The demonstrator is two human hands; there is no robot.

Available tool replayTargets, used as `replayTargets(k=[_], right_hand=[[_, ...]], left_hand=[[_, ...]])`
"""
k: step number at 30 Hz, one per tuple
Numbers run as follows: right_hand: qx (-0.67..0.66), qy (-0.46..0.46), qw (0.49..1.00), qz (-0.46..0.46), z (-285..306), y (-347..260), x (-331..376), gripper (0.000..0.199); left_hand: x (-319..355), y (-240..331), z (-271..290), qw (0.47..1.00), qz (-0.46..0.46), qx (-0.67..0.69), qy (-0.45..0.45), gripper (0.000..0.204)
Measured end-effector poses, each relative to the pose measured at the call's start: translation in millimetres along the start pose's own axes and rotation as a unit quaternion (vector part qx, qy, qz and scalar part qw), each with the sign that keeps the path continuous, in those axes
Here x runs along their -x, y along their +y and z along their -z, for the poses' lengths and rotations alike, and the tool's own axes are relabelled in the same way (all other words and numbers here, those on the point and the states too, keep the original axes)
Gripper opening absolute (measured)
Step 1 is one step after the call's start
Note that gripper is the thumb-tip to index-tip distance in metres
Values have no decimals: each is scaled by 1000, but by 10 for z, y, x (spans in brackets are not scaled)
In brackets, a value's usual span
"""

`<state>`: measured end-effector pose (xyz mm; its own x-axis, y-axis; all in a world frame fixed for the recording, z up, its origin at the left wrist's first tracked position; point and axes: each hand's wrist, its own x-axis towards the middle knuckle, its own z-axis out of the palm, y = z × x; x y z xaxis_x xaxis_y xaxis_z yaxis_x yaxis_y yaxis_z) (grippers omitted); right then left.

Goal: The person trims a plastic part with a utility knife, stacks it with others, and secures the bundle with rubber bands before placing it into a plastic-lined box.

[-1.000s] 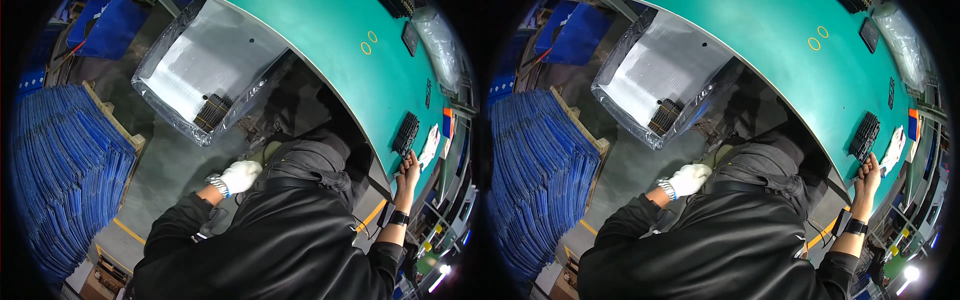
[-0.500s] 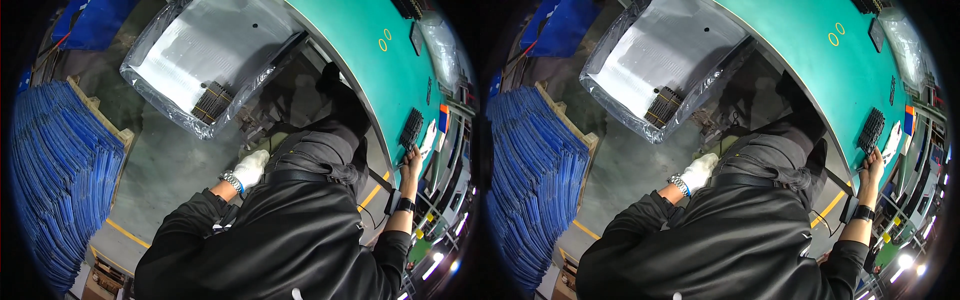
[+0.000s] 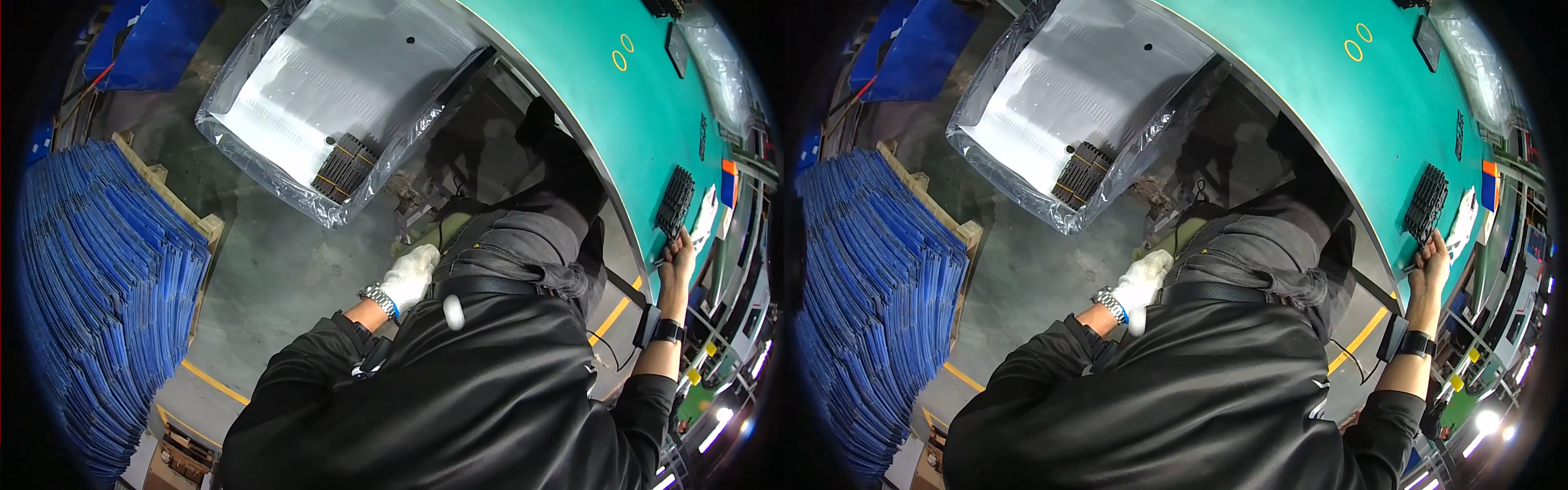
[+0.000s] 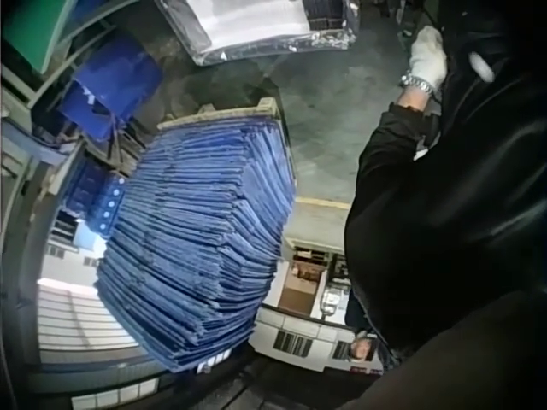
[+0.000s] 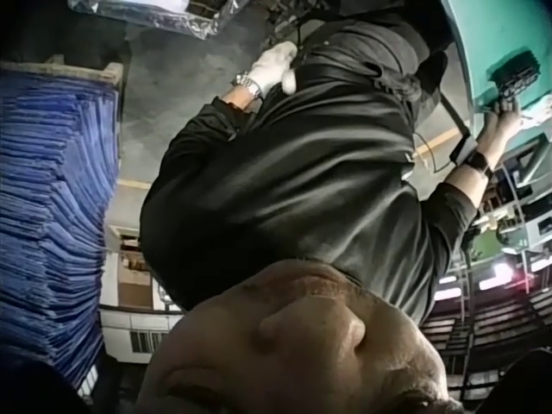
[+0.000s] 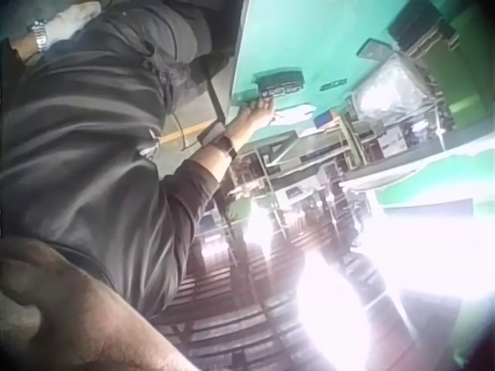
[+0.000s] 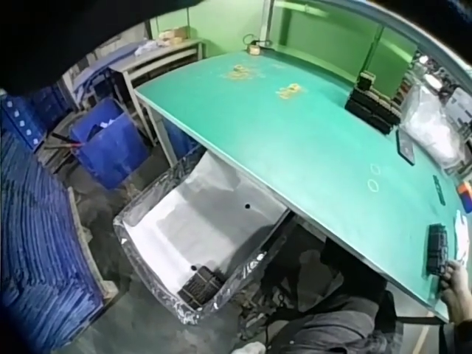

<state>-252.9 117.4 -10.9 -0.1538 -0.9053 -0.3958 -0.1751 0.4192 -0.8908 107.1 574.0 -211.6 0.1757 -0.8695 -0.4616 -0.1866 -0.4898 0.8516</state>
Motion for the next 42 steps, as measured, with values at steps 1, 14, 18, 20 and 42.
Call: replayTargets(k=[1, 14, 18, 20, 42], right_hand=[[0, 1, 1000, -2, 21, 2, -6, 20], [-52, 20, 998, 10, 56, 47, -19, 13], [-73, 30, 997, 4, -180, -41, 222, 12], [-90, 43, 995, -7, -280, -89, 352, 11], [-80, -22, 994, 75, -506, -153, 509, 35]], left_hand=[[0, 18, 12, 1000, 1, -1, -1, 15], [-198, 235, 317, 995, 65, -27, -68, 16], [-508, 457, 667, 994, 65, -72, -44, 19], [-682, 571, 823, 995, 38, -89, -16, 22], [-2229, 4392, -434, 978, -179, -85, -70, 50]])
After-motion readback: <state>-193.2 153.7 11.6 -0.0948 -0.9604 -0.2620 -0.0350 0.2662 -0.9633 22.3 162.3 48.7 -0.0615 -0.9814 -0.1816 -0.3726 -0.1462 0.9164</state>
